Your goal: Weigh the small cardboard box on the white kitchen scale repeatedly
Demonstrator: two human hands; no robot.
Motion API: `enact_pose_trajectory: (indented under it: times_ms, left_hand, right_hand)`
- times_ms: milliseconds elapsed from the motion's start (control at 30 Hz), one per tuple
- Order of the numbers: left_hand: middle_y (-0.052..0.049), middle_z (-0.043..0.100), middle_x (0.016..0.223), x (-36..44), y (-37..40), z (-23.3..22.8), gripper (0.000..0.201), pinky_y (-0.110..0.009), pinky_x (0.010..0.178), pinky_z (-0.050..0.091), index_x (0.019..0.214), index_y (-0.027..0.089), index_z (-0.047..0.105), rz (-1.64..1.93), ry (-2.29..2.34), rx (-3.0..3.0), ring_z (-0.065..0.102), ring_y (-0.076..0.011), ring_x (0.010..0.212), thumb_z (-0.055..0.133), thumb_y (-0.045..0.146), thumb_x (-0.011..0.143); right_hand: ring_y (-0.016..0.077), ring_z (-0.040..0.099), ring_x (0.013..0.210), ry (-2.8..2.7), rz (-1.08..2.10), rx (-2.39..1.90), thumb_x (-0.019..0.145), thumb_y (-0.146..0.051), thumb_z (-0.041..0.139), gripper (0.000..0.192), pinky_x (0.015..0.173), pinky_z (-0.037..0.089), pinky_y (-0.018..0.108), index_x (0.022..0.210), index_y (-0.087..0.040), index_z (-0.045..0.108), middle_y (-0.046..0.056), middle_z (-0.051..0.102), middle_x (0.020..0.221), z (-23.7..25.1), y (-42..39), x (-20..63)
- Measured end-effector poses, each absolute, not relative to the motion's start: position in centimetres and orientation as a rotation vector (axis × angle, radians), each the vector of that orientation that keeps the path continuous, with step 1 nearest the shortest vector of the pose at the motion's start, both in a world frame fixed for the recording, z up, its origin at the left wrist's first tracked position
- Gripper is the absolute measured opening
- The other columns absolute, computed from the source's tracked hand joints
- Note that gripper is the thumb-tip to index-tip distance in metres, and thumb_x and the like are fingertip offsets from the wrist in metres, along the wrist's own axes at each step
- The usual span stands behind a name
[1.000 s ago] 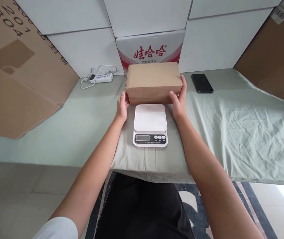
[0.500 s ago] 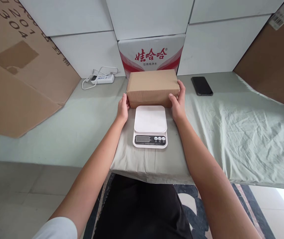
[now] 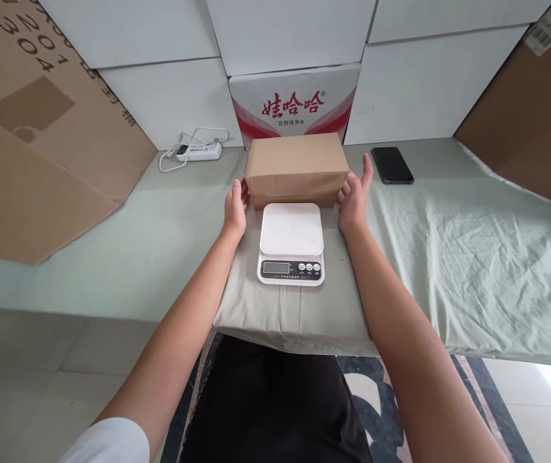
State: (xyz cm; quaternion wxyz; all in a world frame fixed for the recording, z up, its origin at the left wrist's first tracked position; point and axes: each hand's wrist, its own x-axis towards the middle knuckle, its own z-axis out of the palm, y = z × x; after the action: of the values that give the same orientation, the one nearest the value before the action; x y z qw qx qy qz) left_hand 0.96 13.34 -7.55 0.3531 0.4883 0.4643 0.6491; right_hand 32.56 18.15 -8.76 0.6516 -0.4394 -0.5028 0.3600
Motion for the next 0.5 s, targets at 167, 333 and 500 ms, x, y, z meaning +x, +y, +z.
enact_pose_trajectory:
  times_ms: [167,333,500]
  left_hand:
    - [-0.017,0.057,0.182,1.0,13.6,-7.7,0.105,-0.052,0.145,0.039,0.161,0.026,0.067,1.682,1.264,1.098,0.048,-0.0346,0.176,0.046,0.103,0.093]
    - [-0.020,0.056,0.182,1.0,13.6,-7.7,0.110,-0.051,0.141,0.047,0.164,0.022,0.065,1.650,1.265,1.148,0.049,-0.0363,0.175,0.039,0.104,0.095]
    - [-0.018,0.058,0.181,1.5,12.5,-6.5,0.099,-0.047,0.141,0.047,0.164,0.021,0.065,1.646,1.255,1.100,0.050,-0.0337,0.175,0.041,0.094,0.102]
  right_hand:
    - [0.0363,0.080,0.128,-1.089,0.826,-1.005,0.083,-0.096,0.049,0.102,0.097,0.069,0.060,0.175,-0.056,0.029,0.008,0.068,0.157,-9.1,18.8,33.3]
    - [0.0357,0.080,0.122,-1.070,0.840,-0.953,0.080,-0.095,0.052,0.108,0.091,0.069,0.057,0.175,-0.050,0.029,0.009,0.069,0.150,-8.7,18.7,32.5]
    - [0.0365,0.079,0.127,-1.045,0.890,-0.934,0.078,-0.090,0.064,0.103,0.089,0.069,0.054,0.170,-0.051,0.038,0.007,0.070,0.150,-7.3,16.7,31.6]
